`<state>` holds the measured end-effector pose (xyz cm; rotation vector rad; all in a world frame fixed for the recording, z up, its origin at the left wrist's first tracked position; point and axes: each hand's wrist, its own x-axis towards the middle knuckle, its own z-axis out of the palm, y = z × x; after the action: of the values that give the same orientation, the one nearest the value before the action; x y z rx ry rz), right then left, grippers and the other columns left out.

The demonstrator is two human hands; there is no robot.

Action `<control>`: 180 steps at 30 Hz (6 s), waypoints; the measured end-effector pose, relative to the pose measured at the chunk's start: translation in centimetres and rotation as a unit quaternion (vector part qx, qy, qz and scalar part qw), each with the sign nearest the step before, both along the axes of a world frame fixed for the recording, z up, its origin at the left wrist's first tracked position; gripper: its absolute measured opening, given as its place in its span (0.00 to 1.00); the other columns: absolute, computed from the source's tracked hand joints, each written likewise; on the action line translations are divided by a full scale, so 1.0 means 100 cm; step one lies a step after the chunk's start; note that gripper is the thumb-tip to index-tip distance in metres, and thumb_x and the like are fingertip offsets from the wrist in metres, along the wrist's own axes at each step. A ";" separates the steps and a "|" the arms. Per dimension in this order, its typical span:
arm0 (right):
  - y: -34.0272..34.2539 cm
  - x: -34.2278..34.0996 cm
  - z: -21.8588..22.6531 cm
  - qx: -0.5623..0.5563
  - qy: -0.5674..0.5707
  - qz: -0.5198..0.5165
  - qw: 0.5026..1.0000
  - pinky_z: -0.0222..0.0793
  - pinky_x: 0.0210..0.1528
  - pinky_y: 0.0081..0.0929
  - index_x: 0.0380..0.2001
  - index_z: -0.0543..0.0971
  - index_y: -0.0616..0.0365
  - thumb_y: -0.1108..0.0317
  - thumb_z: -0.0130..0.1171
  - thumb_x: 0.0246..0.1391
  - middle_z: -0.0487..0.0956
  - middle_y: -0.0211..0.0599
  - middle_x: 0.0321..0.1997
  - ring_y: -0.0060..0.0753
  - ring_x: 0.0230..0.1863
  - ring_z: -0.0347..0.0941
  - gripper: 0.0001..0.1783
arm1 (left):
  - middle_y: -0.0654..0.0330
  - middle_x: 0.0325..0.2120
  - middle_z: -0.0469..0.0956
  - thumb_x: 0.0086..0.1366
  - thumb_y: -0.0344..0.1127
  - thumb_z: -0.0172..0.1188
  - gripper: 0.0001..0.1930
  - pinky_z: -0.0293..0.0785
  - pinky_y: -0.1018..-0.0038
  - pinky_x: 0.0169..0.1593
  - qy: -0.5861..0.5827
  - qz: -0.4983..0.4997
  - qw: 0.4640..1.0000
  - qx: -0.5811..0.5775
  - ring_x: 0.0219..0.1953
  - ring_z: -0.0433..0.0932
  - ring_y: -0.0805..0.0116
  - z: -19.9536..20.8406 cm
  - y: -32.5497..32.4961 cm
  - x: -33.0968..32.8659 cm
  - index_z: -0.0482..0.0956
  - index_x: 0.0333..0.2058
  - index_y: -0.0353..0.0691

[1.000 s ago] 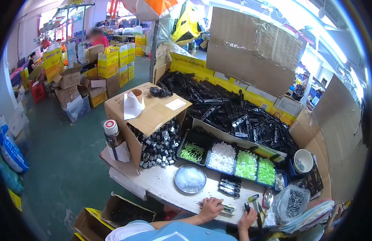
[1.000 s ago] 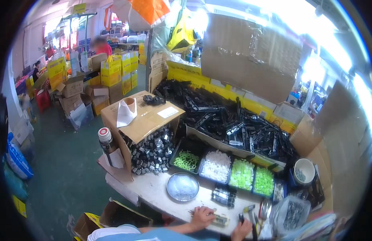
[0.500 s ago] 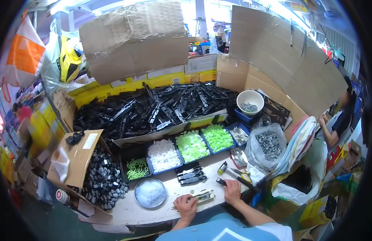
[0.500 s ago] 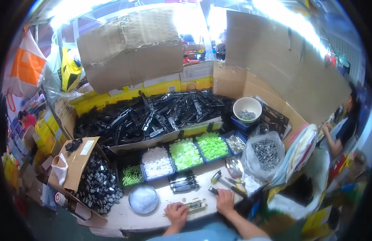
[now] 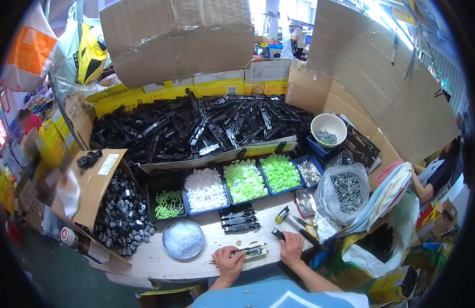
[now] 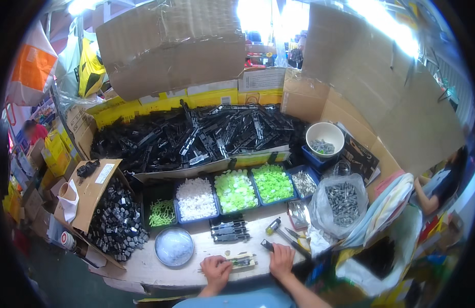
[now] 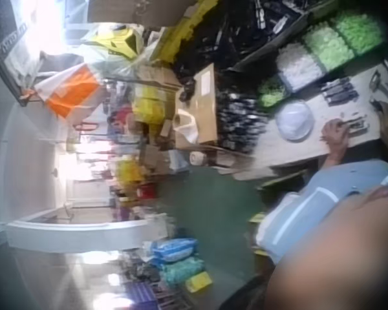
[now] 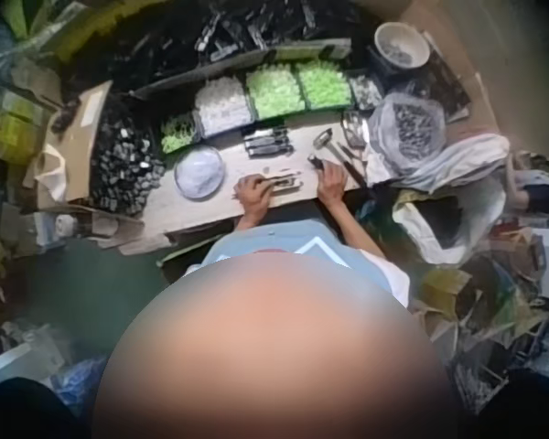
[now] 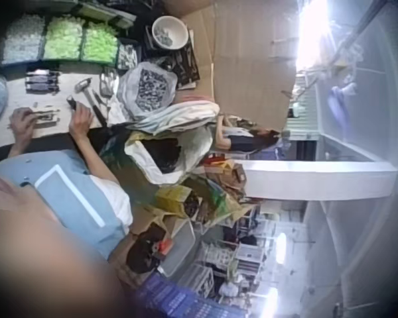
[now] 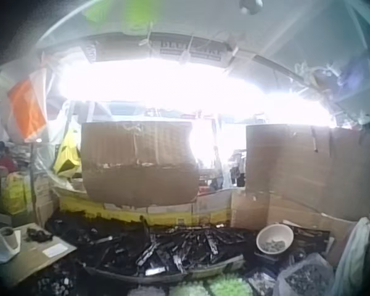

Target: The person assembles small components by picking plastic pieces and metal parts from trays and fitting them together in a wooden fixture by hand.

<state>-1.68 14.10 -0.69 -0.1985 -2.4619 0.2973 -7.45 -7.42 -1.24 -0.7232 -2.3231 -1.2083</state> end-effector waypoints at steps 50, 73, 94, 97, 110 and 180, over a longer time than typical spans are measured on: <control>0.000 -0.005 -0.003 -0.010 -0.034 -0.010 0.999 0.52 0.44 0.39 0.39 0.72 0.57 0.67 0.57 0.41 0.71 0.37 0.38 0.40 0.40 0.63 0.18 | 0.68 0.29 0.72 0.43 0.32 0.63 0.05 0.54 0.68 0.42 0.012 0.019 1.000 -0.022 0.36 0.67 0.67 0.008 0.002 -0.001 0.79 0.23 0.48; -0.005 0.005 -0.001 0.005 -0.048 -0.008 0.999 0.51 0.46 0.39 0.35 0.73 0.59 0.67 0.56 0.42 0.70 0.40 0.38 0.43 0.42 0.61 0.14 | 0.66 0.28 0.71 0.41 0.31 0.62 0.05 0.55 0.66 0.42 0.021 0.033 0.999 -0.004 0.36 0.68 0.65 0.008 0.002 0.012 0.78 0.22 0.47; -0.049 -0.029 0.047 -0.014 -0.057 0.288 0.956 0.52 0.42 0.34 0.39 0.73 0.56 0.72 0.58 0.41 0.71 0.34 0.37 0.35 0.39 0.64 0.17 | 0.60 0.37 0.70 0.42 0.30 0.62 0.22 0.57 0.70 0.45 -0.038 0.049 0.996 0.069 0.41 0.66 0.63 0.004 -0.033 0.011 0.74 0.41 0.42; -0.065 -0.036 0.043 -0.012 -0.078 0.324 0.943 0.52 0.42 0.34 0.39 0.73 0.56 0.71 0.58 0.41 0.71 0.32 0.37 0.34 0.39 0.64 0.17 | 0.56 0.38 0.70 0.43 0.27 0.62 0.23 0.63 0.70 0.45 -0.061 0.049 0.995 0.067 0.41 0.67 0.59 0.005 -0.039 0.015 0.73 0.42 0.39; -0.067 -0.054 0.027 0.010 -0.089 0.376 0.922 0.51 0.42 0.36 0.38 0.72 0.52 0.69 0.59 0.41 0.71 0.30 0.37 0.33 0.40 0.64 0.17 | 0.58 0.38 0.73 0.44 0.27 0.62 0.24 0.62 0.70 0.46 -0.057 0.001 0.997 0.052 0.41 0.67 0.61 0.010 -0.035 -0.003 0.72 0.45 0.39; -0.034 -0.009 0.075 0.062 -0.316 0.198 0.926 0.66 0.20 0.41 0.30 0.67 0.58 0.65 0.46 0.53 0.73 0.43 0.19 0.48 0.18 0.71 0.07 | 0.60 0.31 0.66 0.43 0.22 0.52 0.23 0.61 0.71 0.36 0.036 -0.197 0.894 -0.401 0.37 0.65 0.63 0.054 -0.019 -0.030 0.77 0.42 0.48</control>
<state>-2.62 10.69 6.77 0.3154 -3.1476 0.2747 -10.43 -9.35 4.18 -1.5343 -2.6617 -0.2651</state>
